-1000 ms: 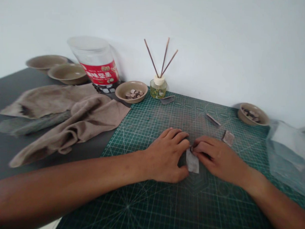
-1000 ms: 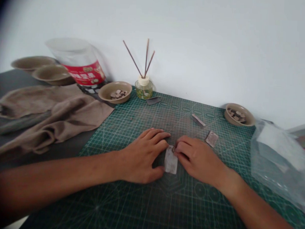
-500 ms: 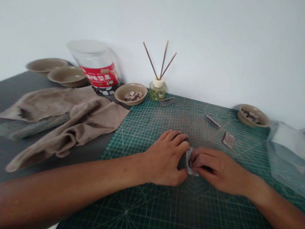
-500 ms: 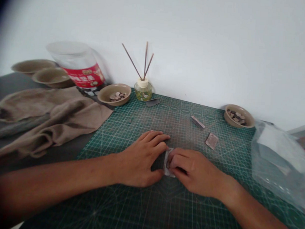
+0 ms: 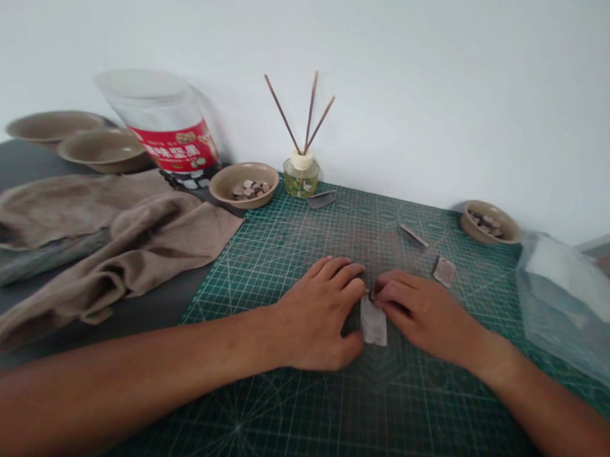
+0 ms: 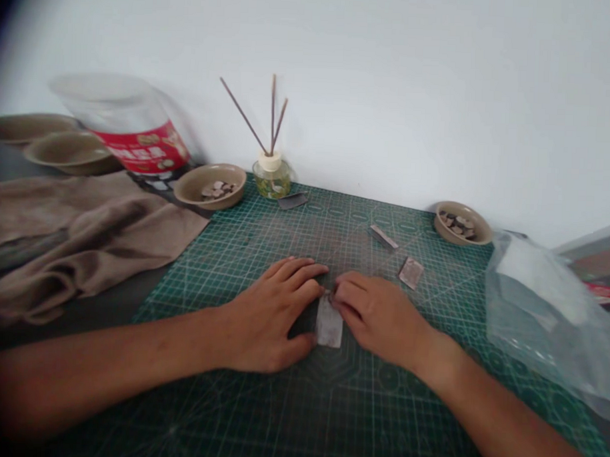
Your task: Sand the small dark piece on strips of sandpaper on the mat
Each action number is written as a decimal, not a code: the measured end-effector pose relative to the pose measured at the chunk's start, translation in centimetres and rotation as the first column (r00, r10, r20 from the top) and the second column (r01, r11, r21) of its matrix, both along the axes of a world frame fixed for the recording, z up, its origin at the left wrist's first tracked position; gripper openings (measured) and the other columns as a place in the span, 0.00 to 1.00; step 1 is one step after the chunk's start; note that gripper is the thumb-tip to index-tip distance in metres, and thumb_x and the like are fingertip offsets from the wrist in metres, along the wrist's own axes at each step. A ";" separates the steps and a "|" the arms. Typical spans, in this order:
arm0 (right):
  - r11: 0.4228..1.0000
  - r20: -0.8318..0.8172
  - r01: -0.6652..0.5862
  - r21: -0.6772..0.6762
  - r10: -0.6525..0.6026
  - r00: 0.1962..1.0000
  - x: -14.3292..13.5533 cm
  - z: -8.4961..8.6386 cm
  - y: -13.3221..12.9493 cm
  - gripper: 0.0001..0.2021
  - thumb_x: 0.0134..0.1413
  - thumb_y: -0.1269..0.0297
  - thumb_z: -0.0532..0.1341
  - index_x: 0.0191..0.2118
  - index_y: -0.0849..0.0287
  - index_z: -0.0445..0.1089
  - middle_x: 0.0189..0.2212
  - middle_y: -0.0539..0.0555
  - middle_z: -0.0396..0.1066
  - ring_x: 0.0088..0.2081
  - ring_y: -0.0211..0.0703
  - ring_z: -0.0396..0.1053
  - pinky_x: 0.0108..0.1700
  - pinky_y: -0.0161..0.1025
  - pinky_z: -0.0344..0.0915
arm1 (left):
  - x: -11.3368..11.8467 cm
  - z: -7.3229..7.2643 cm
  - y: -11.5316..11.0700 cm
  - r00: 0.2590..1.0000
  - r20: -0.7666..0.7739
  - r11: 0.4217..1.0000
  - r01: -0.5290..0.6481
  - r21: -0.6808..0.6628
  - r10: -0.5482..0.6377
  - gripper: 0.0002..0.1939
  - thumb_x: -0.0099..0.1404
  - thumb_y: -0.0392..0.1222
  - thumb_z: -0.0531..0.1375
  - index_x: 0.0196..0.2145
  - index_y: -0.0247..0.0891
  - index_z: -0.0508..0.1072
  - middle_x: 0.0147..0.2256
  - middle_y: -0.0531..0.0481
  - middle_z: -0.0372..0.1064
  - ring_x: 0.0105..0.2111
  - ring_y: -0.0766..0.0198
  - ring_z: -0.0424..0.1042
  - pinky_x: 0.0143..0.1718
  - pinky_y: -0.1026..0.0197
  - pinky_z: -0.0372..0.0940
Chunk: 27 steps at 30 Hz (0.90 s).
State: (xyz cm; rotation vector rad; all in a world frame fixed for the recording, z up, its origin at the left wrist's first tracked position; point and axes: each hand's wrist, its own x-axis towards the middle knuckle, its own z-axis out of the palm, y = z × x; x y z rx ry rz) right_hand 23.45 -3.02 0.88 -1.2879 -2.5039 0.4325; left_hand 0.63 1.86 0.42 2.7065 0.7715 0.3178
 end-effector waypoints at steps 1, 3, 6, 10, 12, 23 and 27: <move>1.000 -0.003 0.005 -0.028 -0.005 1.000 0.0 0.1 0.0 0.06 0.67 0.71 0.56 0.40 0.58 0.70 0.42 0.56 0.74 0.42 0.45 0.73 0.45 0.44 0.69 | 0.0 0.0 0.0 1.000 0.001 1.000 0.000 0.000 0.000 0.23 0.59 0.49 0.62 0.50 0.37 0.68 0.64 0.39 0.58 0.66 0.44 0.53 0.68 0.41 0.47; 0.993 -0.006 -0.057 -0.099 0.056 0.998 0.0 0.4 -0.3 0.06 0.66 0.71 0.57 0.38 0.56 0.71 0.40 0.54 0.74 0.40 0.43 0.72 0.43 0.42 0.68 | 0.0 0.0 0.0 1.000 -0.002 1.000 0.008 -0.005 -0.008 0.24 0.59 0.50 0.62 0.50 0.36 0.68 0.64 0.39 0.58 0.66 0.44 0.53 0.68 0.41 0.48; 0.989 0.014 -0.098 -0.110 0.100 0.995 -0.4 0.4 -0.8 0.07 0.66 0.71 0.57 0.39 0.56 0.71 0.39 0.53 0.74 0.40 0.44 0.72 0.43 0.42 0.68 | 0.0 0.1 0.0 1.000 -0.009 1.000 0.019 -0.015 -0.019 0.23 0.59 0.49 0.62 0.49 0.36 0.68 0.64 0.39 0.58 0.66 0.44 0.53 0.68 0.42 0.48; 0.995 0.019 0.088 -0.055 -0.087 0.996 -0.4 0.4 -0.7 0.07 0.67 0.70 0.55 0.40 0.58 0.70 0.40 0.56 0.72 0.41 0.47 0.71 0.44 0.46 0.69 | -0.1 0.0 0.0 1.000 -0.007 1.000 0.004 -0.014 -0.004 0.24 0.59 0.50 0.63 0.50 0.37 0.67 0.65 0.40 0.57 0.67 0.43 0.51 0.68 0.40 0.47; 0.993 0.025 0.072 -0.094 -0.069 0.997 -0.3 0.4 -0.7 0.06 0.67 0.70 0.56 0.38 0.57 0.70 0.39 0.55 0.72 0.39 0.46 0.71 0.42 0.45 0.69 | -0.1 0.0 0.0 1.000 -0.002 1.000 0.008 -0.011 -0.008 0.24 0.59 0.50 0.63 0.50 0.37 0.67 0.65 0.40 0.57 0.67 0.44 0.52 0.68 0.40 0.47; 0.982 -0.069 -0.027 -0.187 0.015 0.998 -0.1 0.3 -0.1 0.05 0.65 0.71 0.59 0.37 0.56 0.69 0.38 0.52 0.72 0.38 0.41 0.71 0.41 0.40 0.68 | -0.1 -0.1 0.0 1.000 -0.006 1.000 0.012 0.016 -0.011 0.24 0.59 0.51 0.63 0.51 0.37 0.67 0.65 0.40 0.58 0.66 0.45 0.53 0.67 0.41 0.49; 0.990 -0.088 -0.048 -0.129 0.037 0.995 -0.3 -0.1 -0.1 0.05 0.67 0.71 0.57 0.39 0.57 0.70 0.41 0.54 0.72 0.41 0.44 0.71 0.44 0.43 0.68 | -0.1 0.0 0.0 1.000 -0.007 1.000 0.019 0.001 -0.019 0.23 0.59 0.50 0.63 0.49 0.37 0.68 0.64 0.40 0.58 0.66 0.45 0.53 0.68 0.42 0.49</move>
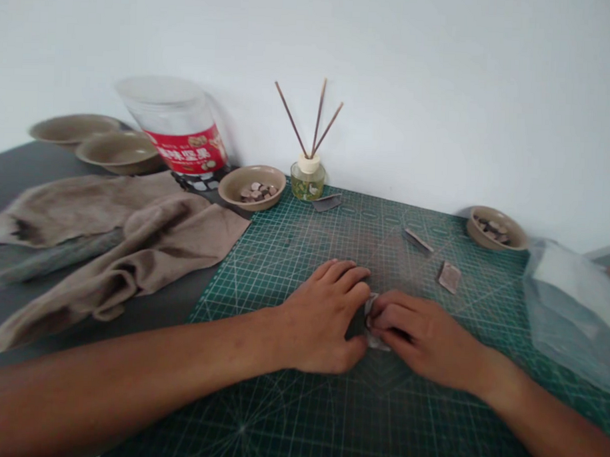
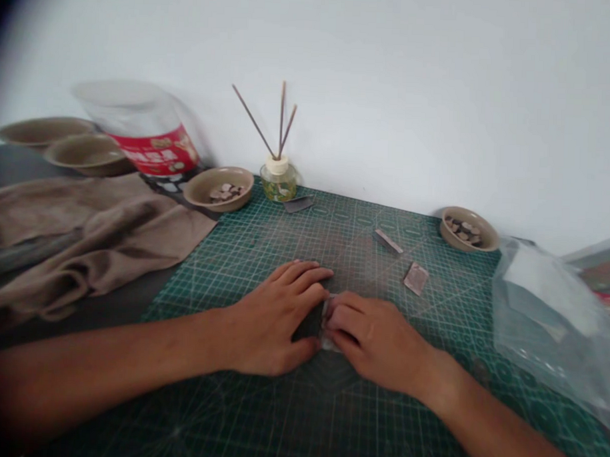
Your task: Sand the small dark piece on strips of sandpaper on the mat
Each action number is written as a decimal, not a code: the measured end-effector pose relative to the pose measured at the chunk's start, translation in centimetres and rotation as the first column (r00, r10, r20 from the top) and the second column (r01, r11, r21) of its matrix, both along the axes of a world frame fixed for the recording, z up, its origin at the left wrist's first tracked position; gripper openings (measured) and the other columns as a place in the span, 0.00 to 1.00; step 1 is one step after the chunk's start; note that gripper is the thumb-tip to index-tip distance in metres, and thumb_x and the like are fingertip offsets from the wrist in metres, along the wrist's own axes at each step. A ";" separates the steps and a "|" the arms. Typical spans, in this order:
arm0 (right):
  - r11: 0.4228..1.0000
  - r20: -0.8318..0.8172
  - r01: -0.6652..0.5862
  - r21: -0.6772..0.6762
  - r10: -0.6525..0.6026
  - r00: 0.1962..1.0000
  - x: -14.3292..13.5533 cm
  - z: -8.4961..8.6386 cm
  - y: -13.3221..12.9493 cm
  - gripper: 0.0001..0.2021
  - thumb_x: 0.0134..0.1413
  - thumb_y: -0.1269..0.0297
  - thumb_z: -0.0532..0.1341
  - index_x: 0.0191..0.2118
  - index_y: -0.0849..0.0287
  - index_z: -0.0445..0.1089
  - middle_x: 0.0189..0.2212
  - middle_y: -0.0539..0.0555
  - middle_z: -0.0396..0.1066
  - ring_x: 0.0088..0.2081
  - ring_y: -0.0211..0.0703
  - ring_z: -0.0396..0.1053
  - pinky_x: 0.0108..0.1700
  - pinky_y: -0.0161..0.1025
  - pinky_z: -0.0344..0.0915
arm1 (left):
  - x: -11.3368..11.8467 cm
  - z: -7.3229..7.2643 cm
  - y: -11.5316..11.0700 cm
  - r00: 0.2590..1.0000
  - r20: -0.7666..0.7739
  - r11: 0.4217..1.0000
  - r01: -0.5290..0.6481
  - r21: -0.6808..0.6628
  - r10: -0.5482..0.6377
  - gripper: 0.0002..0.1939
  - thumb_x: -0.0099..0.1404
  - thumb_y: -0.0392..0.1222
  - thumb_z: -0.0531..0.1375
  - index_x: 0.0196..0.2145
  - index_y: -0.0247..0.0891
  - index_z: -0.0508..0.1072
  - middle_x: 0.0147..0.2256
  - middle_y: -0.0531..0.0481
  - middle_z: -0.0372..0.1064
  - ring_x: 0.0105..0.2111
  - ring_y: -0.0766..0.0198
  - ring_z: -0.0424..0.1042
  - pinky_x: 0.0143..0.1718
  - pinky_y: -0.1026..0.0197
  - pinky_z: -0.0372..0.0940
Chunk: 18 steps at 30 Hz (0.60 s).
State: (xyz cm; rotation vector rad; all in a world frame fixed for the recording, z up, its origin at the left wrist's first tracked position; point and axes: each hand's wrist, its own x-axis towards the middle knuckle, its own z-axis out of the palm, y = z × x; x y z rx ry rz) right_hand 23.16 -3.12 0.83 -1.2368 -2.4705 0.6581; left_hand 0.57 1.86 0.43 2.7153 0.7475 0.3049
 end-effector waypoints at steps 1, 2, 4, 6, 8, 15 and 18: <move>0.998 0.009 0.048 0.037 -0.048 0.999 0.1 -0.1 0.1 0.05 0.67 0.70 0.57 0.40 0.57 0.70 0.42 0.55 0.72 0.43 0.45 0.71 0.46 0.44 0.68 | 0.0 0.0 0.0 1.000 0.000 1.000 -0.008 -0.003 0.008 0.22 0.59 0.50 0.63 0.49 0.37 0.68 0.65 0.40 0.58 0.66 0.45 0.53 0.68 0.42 0.48; 0.995 0.020 0.086 0.055 -0.087 0.996 0.2 0.0 0.2 0.05 0.67 0.70 0.56 0.40 0.58 0.69 0.42 0.56 0.72 0.43 0.46 0.71 0.46 0.45 0.68 | 0.0 0.1 0.0 1.000 0.000 1.000 -0.017 -0.006 0.017 0.23 0.59 0.50 0.63 0.49 0.38 0.68 0.65 0.40 0.58 0.66 0.44 0.53 0.68 0.42 0.48; 0.995 0.049 0.102 0.020 -0.102 0.994 0.7 0.2 0.4 0.05 0.67 0.70 0.57 0.38 0.57 0.69 0.41 0.55 0.71 0.41 0.45 0.71 0.44 0.44 0.68 | 0.0 0.1 -0.1 1.000 -0.001 1.000 -0.024 -0.010 0.024 0.24 0.59 0.50 0.63 0.50 0.38 0.68 0.65 0.40 0.57 0.67 0.44 0.52 0.68 0.42 0.48; 0.998 0.068 0.024 -0.058 -0.020 0.997 0.9 0.4 0.3 0.06 0.66 0.70 0.58 0.36 0.56 0.69 0.38 0.52 0.71 0.38 0.42 0.71 0.40 0.41 0.68 | 0.0 0.2 -0.1 1.000 0.001 1.000 -0.015 -0.011 0.015 0.24 0.59 0.51 0.63 0.50 0.37 0.68 0.65 0.40 0.58 0.66 0.44 0.53 0.68 0.42 0.48; 0.997 0.062 -0.042 -0.068 0.046 0.997 0.7 0.4 0.1 0.06 0.66 0.71 0.58 0.36 0.56 0.70 0.38 0.52 0.72 0.37 0.42 0.71 0.40 0.40 0.68 | -0.1 0.2 -0.1 1.000 0.005 1.000 0.000 -0.007 0.001 0.22 0.60 0.51 0.62 0.49 0.37 0.68 0.64 0.39 0.58 0.66 0.45 0.54 0.68 0.42 0.48; 0.998 0.090 0.059 -0.003 -0.059 0.994 0.6 0.6 0.6 0.05 0.66 0.70 0.57 0.38 0.57 0.70 0.40 0.53 0.71 0.39 0.43 0.71 0.43 0.42 0.68 | 0.0 -0.1 0.0 1.000 0.004 1.000 -0.017 -0.012 0.017 0.24 0.59 0.50 0.63 0.51 0.37 0.67 0.65 0.39 0.57 0.66 0.43 0.53 0.68 0.40 0.47; 0.998 0.086 -0.035 -0.054 0.039 0.995 0.5 0.6 0.3 0.05 0.66 0.70 0.58 0.37 0.56 0.70 0.39 0.51 0.71 0.38 0.41 0.71 0.40 0.40 0.67 | 0.0 0.0 0.0 1.000 0.003 1.000 0.004 -0.014 -0.004 0.23 0.60 0.50 0.62 0.49 0.36 0.68 0.65 0.39 0.58 0.66 0.44 0.53 0.68 0.42 0.47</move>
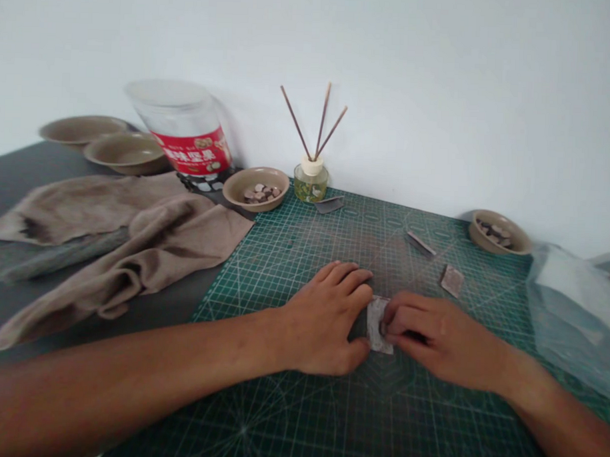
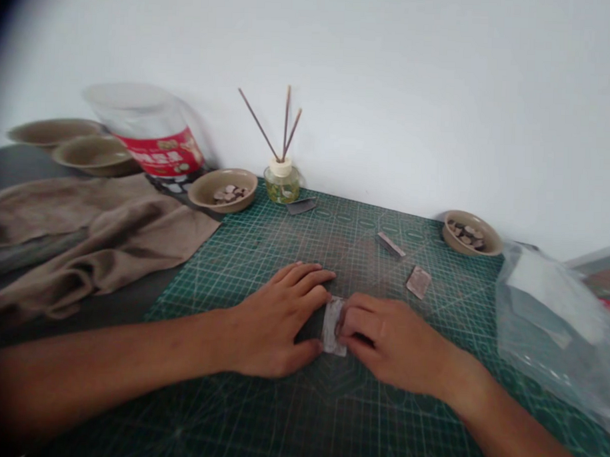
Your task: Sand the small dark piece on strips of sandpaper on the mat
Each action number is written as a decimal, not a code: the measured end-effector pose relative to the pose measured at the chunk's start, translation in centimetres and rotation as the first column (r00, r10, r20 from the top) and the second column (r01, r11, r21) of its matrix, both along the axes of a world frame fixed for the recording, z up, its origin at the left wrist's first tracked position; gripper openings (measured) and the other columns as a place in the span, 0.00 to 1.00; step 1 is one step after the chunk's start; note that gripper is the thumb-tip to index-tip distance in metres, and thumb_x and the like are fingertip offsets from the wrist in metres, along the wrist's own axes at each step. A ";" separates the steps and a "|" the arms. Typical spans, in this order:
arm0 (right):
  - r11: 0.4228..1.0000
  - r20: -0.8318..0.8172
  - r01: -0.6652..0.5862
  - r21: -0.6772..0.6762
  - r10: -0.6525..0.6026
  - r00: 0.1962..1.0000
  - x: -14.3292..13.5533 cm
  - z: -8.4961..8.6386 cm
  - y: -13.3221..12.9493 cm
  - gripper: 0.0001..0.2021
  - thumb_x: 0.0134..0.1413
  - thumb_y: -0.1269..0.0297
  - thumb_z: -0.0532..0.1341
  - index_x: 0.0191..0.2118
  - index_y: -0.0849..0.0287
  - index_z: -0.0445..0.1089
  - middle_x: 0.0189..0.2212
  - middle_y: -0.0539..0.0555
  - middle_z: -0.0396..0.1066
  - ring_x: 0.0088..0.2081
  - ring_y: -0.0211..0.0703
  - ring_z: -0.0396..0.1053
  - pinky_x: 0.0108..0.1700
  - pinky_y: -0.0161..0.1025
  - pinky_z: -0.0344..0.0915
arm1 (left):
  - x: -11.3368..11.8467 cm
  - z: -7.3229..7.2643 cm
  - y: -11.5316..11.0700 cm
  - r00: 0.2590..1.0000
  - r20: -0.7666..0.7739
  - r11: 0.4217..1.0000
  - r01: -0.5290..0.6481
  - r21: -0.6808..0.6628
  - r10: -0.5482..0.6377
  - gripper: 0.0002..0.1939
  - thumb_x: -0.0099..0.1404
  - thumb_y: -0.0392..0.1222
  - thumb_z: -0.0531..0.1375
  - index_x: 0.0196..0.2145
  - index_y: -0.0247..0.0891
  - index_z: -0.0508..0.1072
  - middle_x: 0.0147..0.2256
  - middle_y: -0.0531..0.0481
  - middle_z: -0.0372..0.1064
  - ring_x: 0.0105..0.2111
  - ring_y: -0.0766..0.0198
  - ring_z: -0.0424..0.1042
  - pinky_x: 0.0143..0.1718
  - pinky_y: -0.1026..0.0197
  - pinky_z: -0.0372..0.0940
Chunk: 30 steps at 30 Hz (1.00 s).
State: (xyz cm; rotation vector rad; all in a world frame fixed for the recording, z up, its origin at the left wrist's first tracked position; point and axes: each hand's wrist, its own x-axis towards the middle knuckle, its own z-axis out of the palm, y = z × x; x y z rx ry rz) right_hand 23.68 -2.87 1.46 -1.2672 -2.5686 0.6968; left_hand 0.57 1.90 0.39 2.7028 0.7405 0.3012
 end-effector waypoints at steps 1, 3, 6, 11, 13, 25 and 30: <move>1.000 0.000 -0.011 0.023 0.011 1.000 -0.1 -0.1 -0.1 0.06 0.66 0.70 0.57 0.38 0.56 0.70 0.39 0.52 0.71 0.39 0.42 0.71 0.42 0.40 0.67 | 0.0 0.0 0.0 1.000 -0.001 1.000 0.002 0.003 -0.002 0.22 0.60 0.50 0.62 0.48 0.36 0.68 0.65 0.39 0.58 0.66 0.44 0.53 0.68 0.42 0.47; 0.994 0.005 0.032 0.105 -0.033 0.999 -0.1 -0.3 -0.1 0.07 0.67 0.70 0.56 0.39 0.58 0.71 0.41 0.55 0.72 0.42 0.45 0.71 0.45 0.43 0.68 | 0.0 0.0 0.0 1.000 -0.004 1.000 -0.005 0.010 0.005 0.22 0.59 0.49 0.62 0.48 0.37 0.68 0.65 0.40 0.58 0.67 0.44 0.52 0.68 0.42 0.47; 0.983 0.020 0.097 0.157 -0.101 0.995 0.2 -0.4 0.0 0.07 0.68 0.69 0.55 0.40 0.58 0.71 0.43 0.56 0.72 0.42 0.46 0.71 0.46 0.45 0.68 | 0.0 -0.1 0.0 1.000 -0.004 1.000 -0.017 0.016 0.017 0.25 0.60 0.50 0.62 0.51 0.37 0.67 0.65 0.40 0.57 0.67 0.44 0.52 0.68 0.41 0.46; 0.995 0.027 -0.067 0.068 0.065 0.998 0.1 -0.4 -0.4 0.07 0.67 0.70 0.56 0.39 0.56 0.71 0.41 0.52 0.73 0.40 0.42 0.72 0.42 0.40 0.68 | 0.0 -0.1 0.1 1.000 -0.006 1.000 0.007 0.020 -0.007 0.24 0.60 0.51 0.62 0.50 0.36 0.68 0.64 0.39 0.58 0.66 0.44 0.53 0.68 0.43 0.47; 0.990 0.026 -0.025 0.140 0.022 0.999 0.0 -0.4 -0.1 0.07 0.67 0.70 0.56 0.40 0.57 0.71 0.42 0.55 0.73 0.42 0.45 0.72 0.44 0.43 0.68 | 0.1 -0.1 0.1 1.000 -0.009 1.000 0.004 0.024 -0.004 0.23 0.60 0.50 0.62 0.49 0.36 0.68 0.64 0.39 0.58 0.66 0.44 0.53 0.68 0.43 0.47; 0.978 -0.001 0.143 0.149 -0.145 0.989 -0.5 -0.5 -0.1 0.07 0.67 0.69 0.56 0.38 0.59 0.71 0.39 0.56 0.70 0.41 0.45 0.70 0.44 0.45 0.67 | 0.0 -0.1 0.0 1.000 -0.009 0.999 -0.011 0.038 0.011 0.24 0.60 0.50 0.63 0.50 0.36 0.68 0.64 0.39 0.58 0.66 0.44 0.54 0.68 0.43 0.47; 1.000 -0.014 0.010 0.012 -0.009 1.000 0.0 -0.2 -0.2 0.07 0.67 0.70 0.57 0.37 0.56 0.71 0.38 0.52 0.70 0.38 0.42 0.70 0.41 0.41 0.67 | 0.0 -0.1 0.1 1.000 0.000 0.999 0.012 0.034 -0.012 0.25 0.60 0.52 0.62 0.51 0.36 0.68 0.64 0.39 0.59 0.66 0.44 0.54 0.68 0.43 0.48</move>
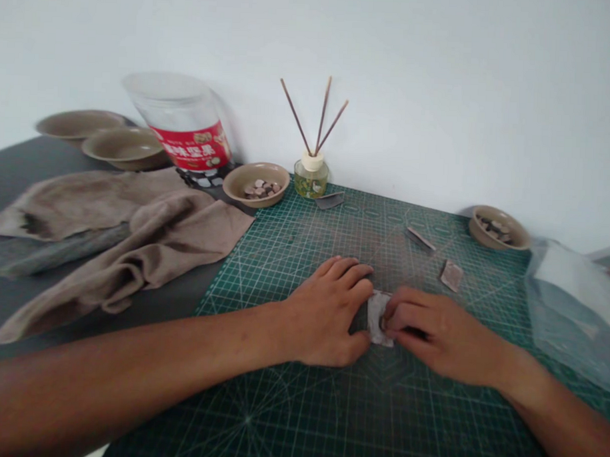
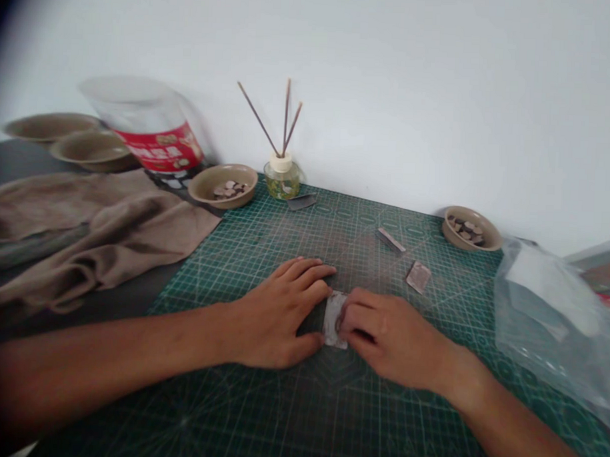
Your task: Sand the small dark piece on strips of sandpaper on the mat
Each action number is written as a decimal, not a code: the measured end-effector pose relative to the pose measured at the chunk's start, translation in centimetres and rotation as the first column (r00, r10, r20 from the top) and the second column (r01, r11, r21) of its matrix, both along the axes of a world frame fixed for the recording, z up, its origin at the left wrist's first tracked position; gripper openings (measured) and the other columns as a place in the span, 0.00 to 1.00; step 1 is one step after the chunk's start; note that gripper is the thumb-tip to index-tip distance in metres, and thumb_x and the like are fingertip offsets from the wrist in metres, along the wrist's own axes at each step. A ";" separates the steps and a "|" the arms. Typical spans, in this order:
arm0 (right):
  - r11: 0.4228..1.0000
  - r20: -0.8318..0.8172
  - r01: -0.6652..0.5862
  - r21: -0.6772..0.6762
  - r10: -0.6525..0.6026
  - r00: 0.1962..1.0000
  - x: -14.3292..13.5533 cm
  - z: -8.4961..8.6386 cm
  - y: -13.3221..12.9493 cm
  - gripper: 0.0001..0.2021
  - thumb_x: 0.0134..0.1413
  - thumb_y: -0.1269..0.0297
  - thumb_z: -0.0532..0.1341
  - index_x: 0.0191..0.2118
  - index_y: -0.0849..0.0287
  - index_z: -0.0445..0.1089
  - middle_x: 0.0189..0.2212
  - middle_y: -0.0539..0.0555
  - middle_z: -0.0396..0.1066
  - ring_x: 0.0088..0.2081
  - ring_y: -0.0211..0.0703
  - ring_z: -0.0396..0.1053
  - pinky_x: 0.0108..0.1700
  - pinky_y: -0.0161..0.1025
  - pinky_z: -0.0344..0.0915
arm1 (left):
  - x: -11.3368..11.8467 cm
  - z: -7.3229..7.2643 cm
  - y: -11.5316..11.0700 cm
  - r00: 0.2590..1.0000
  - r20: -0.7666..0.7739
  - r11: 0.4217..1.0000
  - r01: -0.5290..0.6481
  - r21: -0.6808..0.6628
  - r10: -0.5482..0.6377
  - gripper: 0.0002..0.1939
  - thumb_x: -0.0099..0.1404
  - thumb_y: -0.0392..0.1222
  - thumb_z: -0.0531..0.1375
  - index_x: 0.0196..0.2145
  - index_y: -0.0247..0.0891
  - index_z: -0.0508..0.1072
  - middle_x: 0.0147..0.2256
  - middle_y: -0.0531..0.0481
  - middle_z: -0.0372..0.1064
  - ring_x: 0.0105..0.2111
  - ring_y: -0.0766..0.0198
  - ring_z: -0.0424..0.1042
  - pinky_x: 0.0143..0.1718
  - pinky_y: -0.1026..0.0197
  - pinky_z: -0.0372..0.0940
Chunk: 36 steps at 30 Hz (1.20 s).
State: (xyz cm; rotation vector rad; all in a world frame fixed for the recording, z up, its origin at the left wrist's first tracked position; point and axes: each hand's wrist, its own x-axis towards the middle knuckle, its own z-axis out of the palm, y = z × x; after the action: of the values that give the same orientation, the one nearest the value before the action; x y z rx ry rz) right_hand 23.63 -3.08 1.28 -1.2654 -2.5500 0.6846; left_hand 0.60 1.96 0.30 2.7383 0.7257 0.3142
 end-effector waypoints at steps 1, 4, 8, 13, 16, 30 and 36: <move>1.000 -0.006 -0.009 0.016 0.009 1.000 -0.1 0.0 0.0 0.07 0.67 0.70 0.57 0.37 0.56 0.71 0.39 0.53 0.71 0.39 0.42 0.70 0.42 0.41 0.67 | 0.0 0.0 0.0 1.000 0.000 1.000 0.002 0.002 -0.002 0.24 0.61 0.51 0.62 0.50 0.36 0.68 0.64 0.39 0.59 0.65 0.44 0.55 0.68 0.43 0.48; 0.990 -0.003 0.079 0.120 -0.079 0.997 -0.2 -0.2 0.1 0.07 0.67 0.70 0.56 0.39 0.58 0.71 0.41 0.56 0.71 0.42 0.46 0.71 0.45 0.45 0.68 | 0.0 0.0 0.0 1.000 -0.004 1.000 -0.012 0.005 0.012 0.22 0.61 0.51 0.62 0.49 0.36 0.68 0.64 0.39 0.59 0.66 0.44 0.54 0.67 0.42 0.48; 0.999 0.007 0.033 0.031 -0.033 0.999 0.0 0.0 0.1 0.06 0.67 0.70 0.57 0.38 0.57 0.71 0.40 0.53 0.71 0.39 0.43 0.71 0.43 0.42 0.68 | 0.0 0.0 0.0 1.000 -0.003 1.000 -0.012 0.003 0.012 0.24 0.61 0.52 0.62 0.51 0.36 0.68 0.64 0.39 0.58 0.66 0.43 0.54 0.68 0.42 0.48; 0.995 -0.028 0.037 0.094 -0.035 0.999 -0.2 -0.3 0.2 0.07 0.67 0.70 0.55 0.40 0.58 0.71 0.42 0.55 0.71 0.43 0.45 0.70 0.46 0.44 0.68 | 0.0 0.0 0.0 1.000 -0.009 1.000 -0.010 0.004 0.010 0.22 0.61 0.50 0.62 0.49 0.36 0.68 0.64 0.39 0.58 0.66 0.45 0.54 0.68 0.43 0.47; 0.991 0.020 0.093 0.098 -0.096 0.995 0.3 -0.1 0.4 0.07 0.67 0.70 0.56 0.40 0.57 0.71 0.42 0.56 0.71 0.42 0.45 0.71 0.45 0.45 0.68 | 0.0 0.1 0.0 1.000 -0.013 1.000 -0.018 0.003 0.018 0.25 0.61 0.51 0.62 0.52 0.36 0.67 0.65 0.39 0.58 0.66 0.44 0.53 0.68 0.41 0.47; 1.000 -0.025 -0.021 0.016 0.022 0.999 -0.1 0.0 0.0 0.07 0.66 0.71 0.57 0.38 0.57 0.70 0.39 0.53 0.72 0.39 0.43 0.71 0.42 0.42 0.69 | 0.0 0.0 -0.1 1.000 -0.008 1.000 0.001 0.016 -0.001 0.24 0.61 0.51 0.61 0.51 0.36 0.68 0.64 0.39 0.58 0.66 0.44 0.55 0.67 0.42 0.49; 0.985 0.012 0.139 0.104 -0.141 0.990 0.2 -0.3 0.2 0.06 0.68 0.69 0.56 0.40 0.58 0.70 0.41 0.56 0.72 0.42 0.47 0.71 0.46 0.46 0.69 | -0.1 0.0 -0.1 1.000 -0.004 1.000 -0.013 0.009 0.013 0.26 0.61 0.51 0.62 0.53 0.37 0.67 0.65 0.39 0.57 0.66 0.43 0.53 0.68 0.40 0.47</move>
State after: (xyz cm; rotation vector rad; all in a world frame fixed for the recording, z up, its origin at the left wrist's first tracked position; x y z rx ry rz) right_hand 23.88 -2.88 1.01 -1.4061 -2.4478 0.5078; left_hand 0.53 1.90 0.29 2.7444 0.7446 0.3152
